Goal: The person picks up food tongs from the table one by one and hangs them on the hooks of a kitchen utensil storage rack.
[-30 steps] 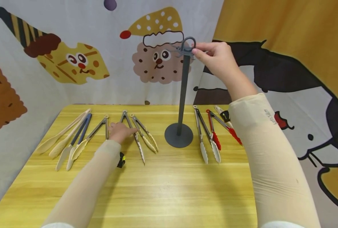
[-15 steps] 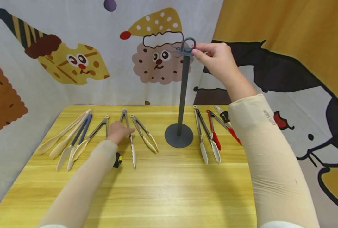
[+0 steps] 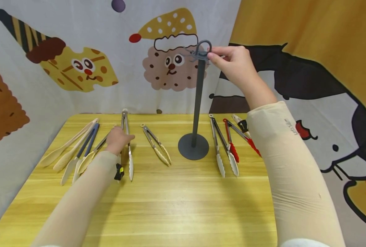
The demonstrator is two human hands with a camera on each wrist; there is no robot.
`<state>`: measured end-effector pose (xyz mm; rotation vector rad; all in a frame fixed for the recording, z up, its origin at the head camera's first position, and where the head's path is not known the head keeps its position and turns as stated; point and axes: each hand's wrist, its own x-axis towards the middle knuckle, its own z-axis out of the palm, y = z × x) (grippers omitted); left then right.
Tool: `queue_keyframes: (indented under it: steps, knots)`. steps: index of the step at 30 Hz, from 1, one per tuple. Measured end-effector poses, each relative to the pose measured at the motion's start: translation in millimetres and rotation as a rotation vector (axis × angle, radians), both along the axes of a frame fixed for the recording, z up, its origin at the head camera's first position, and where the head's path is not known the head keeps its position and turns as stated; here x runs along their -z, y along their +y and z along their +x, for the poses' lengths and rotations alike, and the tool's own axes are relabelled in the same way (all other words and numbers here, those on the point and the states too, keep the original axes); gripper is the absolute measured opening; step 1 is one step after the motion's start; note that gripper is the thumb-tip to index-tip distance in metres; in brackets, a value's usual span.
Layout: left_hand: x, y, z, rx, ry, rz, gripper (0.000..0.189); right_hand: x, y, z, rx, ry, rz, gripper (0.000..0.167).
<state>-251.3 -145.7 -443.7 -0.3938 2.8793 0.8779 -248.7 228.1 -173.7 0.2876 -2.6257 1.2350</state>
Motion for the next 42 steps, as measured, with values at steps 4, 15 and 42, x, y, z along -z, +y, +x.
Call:
queue_keyframes:
  steps: [4, 15, 42]
  knots:
    - [0.7, -4.0, -2.6, -0.018, 0.009, 0.031, 0.036, -0.1, 0.5, -0.6, 0.001, 0.003, -0.003, 0.037]
    - [-4.0, -7.6, -4.4, -0.036, 0.109, 0.121, 0.027, -0.2, 0.5, -1.0, -0.006, -0.007, -0.007, 0.037]
    - [-57.4, 8.1, 1.9, 0.053, 0.519, 0.253, 0.042, -1.9, -1.2, 3.6, 0.030, -0.021, 0.035, 0.037]
